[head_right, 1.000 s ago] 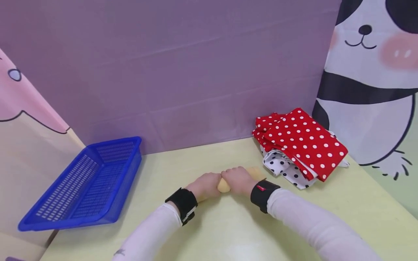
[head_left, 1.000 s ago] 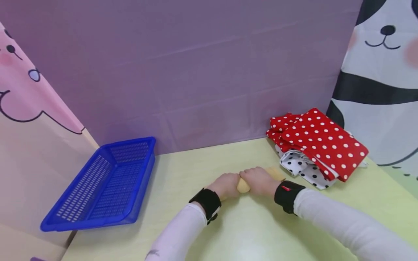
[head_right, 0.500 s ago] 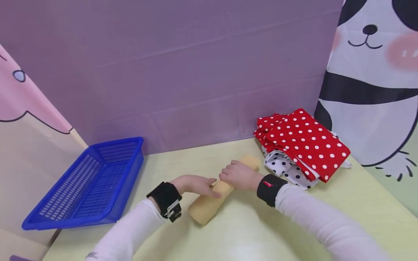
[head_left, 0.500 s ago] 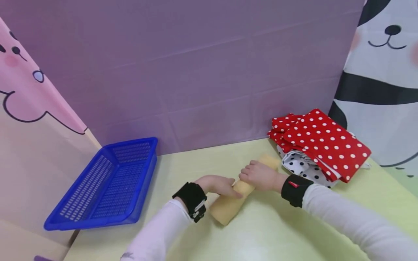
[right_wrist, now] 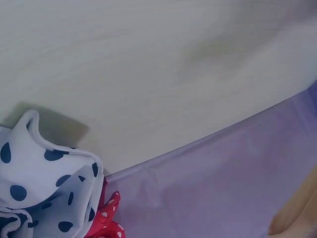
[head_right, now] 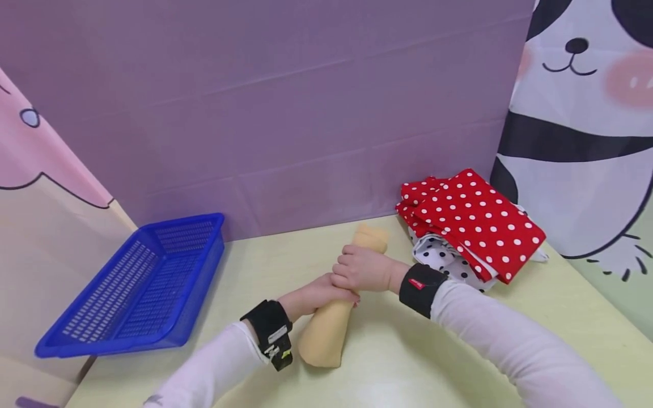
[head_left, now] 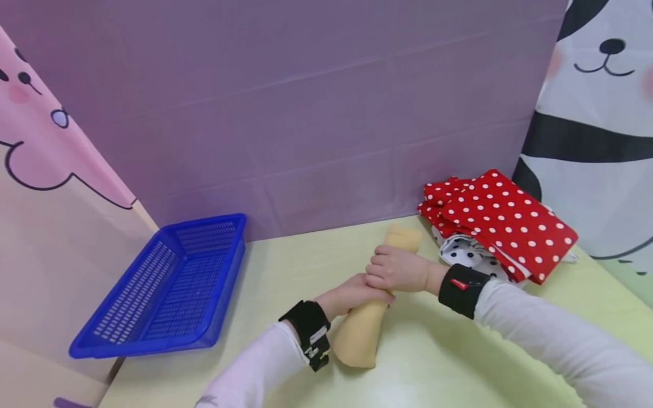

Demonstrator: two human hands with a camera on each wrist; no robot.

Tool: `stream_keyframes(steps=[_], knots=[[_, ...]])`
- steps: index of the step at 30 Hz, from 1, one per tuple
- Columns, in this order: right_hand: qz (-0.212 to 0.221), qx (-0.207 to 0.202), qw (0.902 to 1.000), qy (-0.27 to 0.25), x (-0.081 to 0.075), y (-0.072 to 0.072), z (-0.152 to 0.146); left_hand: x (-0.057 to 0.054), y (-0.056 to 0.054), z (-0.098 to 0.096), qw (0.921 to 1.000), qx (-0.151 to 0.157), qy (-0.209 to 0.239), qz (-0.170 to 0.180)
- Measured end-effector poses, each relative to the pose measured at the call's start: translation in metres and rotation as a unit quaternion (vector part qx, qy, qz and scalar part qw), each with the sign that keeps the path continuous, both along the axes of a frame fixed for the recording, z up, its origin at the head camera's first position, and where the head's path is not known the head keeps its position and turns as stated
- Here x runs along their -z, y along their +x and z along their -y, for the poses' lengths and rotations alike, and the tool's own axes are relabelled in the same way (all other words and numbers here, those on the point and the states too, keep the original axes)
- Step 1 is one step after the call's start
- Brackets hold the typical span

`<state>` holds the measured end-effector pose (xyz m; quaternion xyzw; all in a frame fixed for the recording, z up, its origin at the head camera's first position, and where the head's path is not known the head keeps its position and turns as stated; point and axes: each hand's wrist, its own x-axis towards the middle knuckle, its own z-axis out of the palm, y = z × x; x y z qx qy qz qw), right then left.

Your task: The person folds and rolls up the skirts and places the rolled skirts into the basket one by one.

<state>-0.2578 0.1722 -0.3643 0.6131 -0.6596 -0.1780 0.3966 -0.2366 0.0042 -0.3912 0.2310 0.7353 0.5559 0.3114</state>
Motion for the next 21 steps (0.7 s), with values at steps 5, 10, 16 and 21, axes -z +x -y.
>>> stream_keyframes(steps=[5,10,16,21], knots=[[-0.019,-0.006,0.9998,0.003,0.000,0.002,0.004,0.003,0.003,0.000,0.9993,-0.034,0.013,0.003],[-0.008,0.007,0.9999,0.002,0.006,0.002,0.006,0.008,0.007,-0.002,0.9974,-0.070,0.016,-0.003],[-0.004,0.019,0.9997,-0.012,0.012,0.002,0.011,0.012,0.010,0.000,0.9950,-0.094,0.014,-0.031],[0.022,0.049,0.9980,-0.034,0.011,0.001,0.017,0.005,0.006,0.011,0.9961,-0.082,0.015,-0.027]])
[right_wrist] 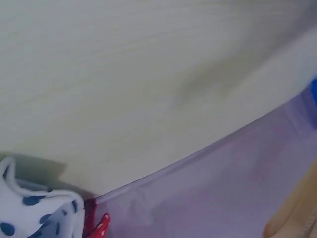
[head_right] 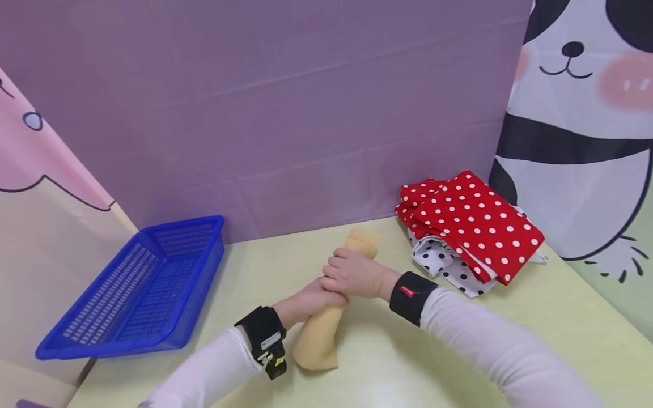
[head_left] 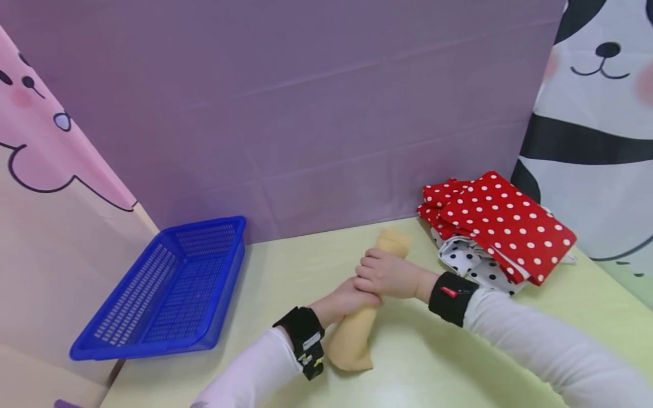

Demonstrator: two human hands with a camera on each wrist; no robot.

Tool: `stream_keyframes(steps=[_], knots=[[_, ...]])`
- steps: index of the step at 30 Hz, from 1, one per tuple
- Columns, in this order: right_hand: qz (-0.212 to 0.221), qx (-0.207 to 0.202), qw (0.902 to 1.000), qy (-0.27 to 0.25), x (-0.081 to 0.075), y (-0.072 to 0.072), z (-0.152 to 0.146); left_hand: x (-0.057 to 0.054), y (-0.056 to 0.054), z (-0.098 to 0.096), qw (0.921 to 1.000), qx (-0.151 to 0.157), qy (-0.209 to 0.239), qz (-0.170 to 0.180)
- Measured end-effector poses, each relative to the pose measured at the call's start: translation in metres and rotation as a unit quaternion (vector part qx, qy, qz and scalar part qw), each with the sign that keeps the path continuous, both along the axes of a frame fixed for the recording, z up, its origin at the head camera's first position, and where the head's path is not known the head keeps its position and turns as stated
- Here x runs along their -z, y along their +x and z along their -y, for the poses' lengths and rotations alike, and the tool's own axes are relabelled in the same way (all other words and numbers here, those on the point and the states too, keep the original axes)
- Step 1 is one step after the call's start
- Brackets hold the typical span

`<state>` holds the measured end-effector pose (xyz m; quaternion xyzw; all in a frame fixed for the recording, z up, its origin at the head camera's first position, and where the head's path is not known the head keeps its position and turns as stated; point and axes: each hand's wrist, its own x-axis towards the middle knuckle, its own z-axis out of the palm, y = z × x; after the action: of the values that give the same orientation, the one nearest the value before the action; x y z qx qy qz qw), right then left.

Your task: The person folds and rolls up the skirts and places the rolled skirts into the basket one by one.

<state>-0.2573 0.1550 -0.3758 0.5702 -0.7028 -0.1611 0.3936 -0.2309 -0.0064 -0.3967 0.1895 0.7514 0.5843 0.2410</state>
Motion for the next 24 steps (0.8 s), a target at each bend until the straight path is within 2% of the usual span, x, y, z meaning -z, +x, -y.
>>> stream_keyframes(steps=[4,7,9,11,14,16,17,18,19,20,23,24], knots=[[0.034,0.031,0.9967,-0.067,-0.010,0.000,0.011,-0.018,-0.012,0.018,0.9998,-0.013,0.006,-0.012],[0.053,0.025,0.9858,-0.157,-0.020,0.001,0.024,-0.041,-0.024,0.040,0.9981,-0.054,-0.005,-0.029],[0.073,0.014,0.9691,-0.235,-0.025,0.002,0.035,-0.060,-0.032,0.059,0.9942,-0.097,-0.012,-0.045],[0.109,0.006,0.9422,-0.317,-0.026,0.003,0.049,-0.081,-0.039,0.081,0.9874,-0.143,-0.025,-0.063],[0.200,0.015,0.8900,-0.409,-0.022,0.009,0.073,-0.112,-0.050,0.118,0.9736,-0.199,-0.043,-0.103],[0.292,0.040,0.8519,-0.433,-0.018,0.016,0.094,-0.129,-0.055,0.143,0.9623,-0.227,-0.068,-0.133],[0.346,0.057,0.8302,-0.433,-0.017,0.021,0.106,-0.137,-0.057,0.155,0.9555,-0.240,-0.087,-0.148],[0.408,0.074,0.8041,-0.426,-0.017,0.027,0.119,-0.143,-0.058,0.167,0.9482,-0.250,-0.108,-0.163],[0.470,0.088,0.7745,-0.414,-0.016,0.032,0.132,-0.149,-0.058,0.179,0.9383,-0.262,-0.138,-0.179],[0.530,0.101,0.7403,-0.400,-0.014,0.037,0.147,-0.154,-0.057,0.189,0.9279,-0.271,-0.165,-0.196],[0.681,0.135,0.6268,-0.354,-0.014,0.053,0.194,-0.161,-0.055,0.218,0.8962,-0.297,-0.230,-0.236],[0.716,0.141,0.5942,-0.339,-0.014,0.058,0.210,-0.161,-0.054,0.226,0.8865,-0.304,-0.246,-0.247]])
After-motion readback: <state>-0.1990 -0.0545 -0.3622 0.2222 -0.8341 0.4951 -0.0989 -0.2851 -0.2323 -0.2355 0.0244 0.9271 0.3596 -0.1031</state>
